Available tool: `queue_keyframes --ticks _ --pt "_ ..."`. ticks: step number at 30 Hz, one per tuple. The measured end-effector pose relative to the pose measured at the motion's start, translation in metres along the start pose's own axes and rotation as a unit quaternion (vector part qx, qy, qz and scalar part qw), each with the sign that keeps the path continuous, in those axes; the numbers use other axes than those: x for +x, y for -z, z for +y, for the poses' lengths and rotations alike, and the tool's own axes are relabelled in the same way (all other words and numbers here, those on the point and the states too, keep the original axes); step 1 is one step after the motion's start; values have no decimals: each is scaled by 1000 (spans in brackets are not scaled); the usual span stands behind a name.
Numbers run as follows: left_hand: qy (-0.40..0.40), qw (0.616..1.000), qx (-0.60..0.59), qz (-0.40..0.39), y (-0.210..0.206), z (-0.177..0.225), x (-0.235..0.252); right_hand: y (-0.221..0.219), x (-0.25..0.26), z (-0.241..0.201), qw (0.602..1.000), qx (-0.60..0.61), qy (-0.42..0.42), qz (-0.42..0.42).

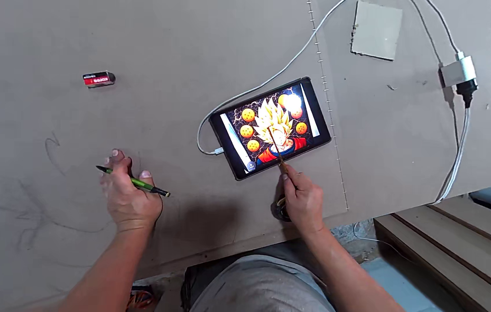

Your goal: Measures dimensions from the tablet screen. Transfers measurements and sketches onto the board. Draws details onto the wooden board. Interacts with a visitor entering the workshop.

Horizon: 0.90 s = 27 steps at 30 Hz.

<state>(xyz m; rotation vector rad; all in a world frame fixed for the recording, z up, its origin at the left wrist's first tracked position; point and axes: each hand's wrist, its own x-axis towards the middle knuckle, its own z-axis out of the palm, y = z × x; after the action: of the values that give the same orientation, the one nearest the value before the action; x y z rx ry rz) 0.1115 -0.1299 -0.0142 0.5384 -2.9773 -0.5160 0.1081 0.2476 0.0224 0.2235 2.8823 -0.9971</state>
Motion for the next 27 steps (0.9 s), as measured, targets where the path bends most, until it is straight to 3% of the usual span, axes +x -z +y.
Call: queue_keyframes --ticks 27 --pt "-8 1000 2 18 0 0 3 0 2 -3 1000 -11 -9 1"
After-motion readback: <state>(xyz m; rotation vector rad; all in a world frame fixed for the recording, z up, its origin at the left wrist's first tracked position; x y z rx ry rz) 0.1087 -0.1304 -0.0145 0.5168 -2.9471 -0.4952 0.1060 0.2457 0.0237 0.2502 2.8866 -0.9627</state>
